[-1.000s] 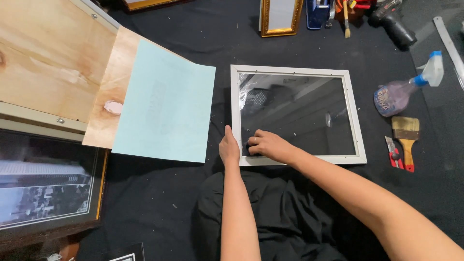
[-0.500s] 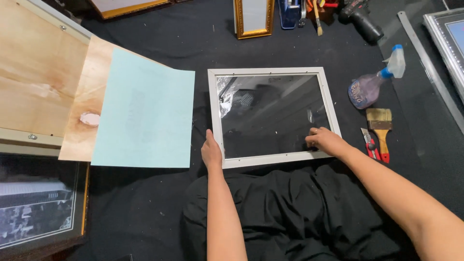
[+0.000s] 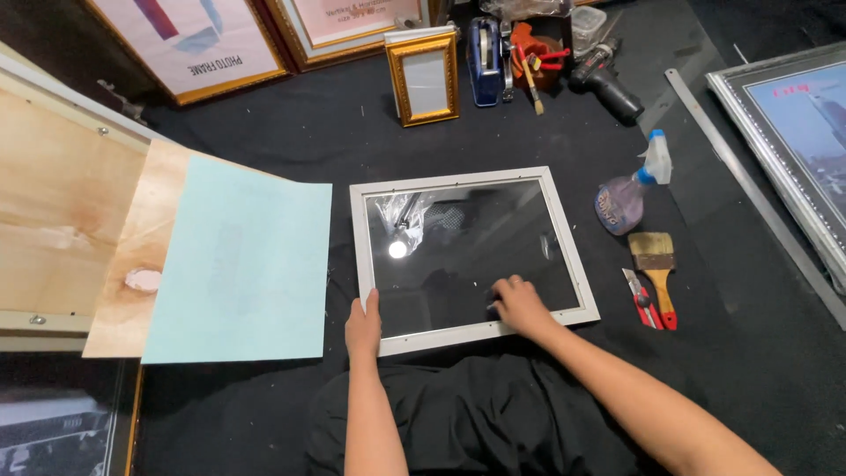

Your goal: Polishing the glass surface of a picture frame using a small cloth to remove dust and streaks.

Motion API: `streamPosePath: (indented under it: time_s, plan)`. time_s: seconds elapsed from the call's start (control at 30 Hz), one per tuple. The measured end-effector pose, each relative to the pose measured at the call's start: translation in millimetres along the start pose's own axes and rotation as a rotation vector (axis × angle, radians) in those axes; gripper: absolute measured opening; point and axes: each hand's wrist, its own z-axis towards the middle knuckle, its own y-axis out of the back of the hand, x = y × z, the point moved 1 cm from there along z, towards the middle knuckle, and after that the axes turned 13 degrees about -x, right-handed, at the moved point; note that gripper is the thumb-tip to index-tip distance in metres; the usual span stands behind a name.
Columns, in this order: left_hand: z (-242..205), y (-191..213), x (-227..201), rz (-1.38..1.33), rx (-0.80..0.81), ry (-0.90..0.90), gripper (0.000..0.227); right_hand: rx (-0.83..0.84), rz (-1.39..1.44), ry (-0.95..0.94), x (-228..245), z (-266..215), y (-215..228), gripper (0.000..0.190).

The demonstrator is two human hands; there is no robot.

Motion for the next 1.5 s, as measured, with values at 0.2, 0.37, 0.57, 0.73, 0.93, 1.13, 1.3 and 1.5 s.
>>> streamPosePath:
  time_s: [0.2,0.37,0.57,0.73,0.93,1.13,1.3,1.5]
  plan:
    - [0,-3,-8,0.174,-0.042,0.012,0.092,0.136,0.268,0.282,81,-3,96,0.032]
    - [4,-11,-5,0.19,-0.116,-0.015,0.075,-0.01,0.118,0.138,45,21,89,0.031]
    - [17,-21,3,0.268,-0.187,-0.054,0.064,-0.256,-0.115,-0.229,-55,28,62,0.043]
    - [6,-16,-7,0.228,-0.16,0.003,0.072,-0.334,-0.057,-0.491,-66,21,64,0.041]
    - [1,-7,-25,0.159,-0.119,0.011,0.072,-0.399,-0.18,-0.263,-10,26,38,0.039]
    - [1,-3,-24,0.123,-0.071,0.038,0.072,-0.165,0.185,0.222,115,0,51,0.043]
    - [1,-1,-26,0.1,-0.04,0.019,0.075,-0.129,0.43,0.404,175,35,54,0.026]
    - [11,-9,-16,0.105,-0.058,-0.004,0.072,-0.257,0.287,0.262,190,147,32,0.025]
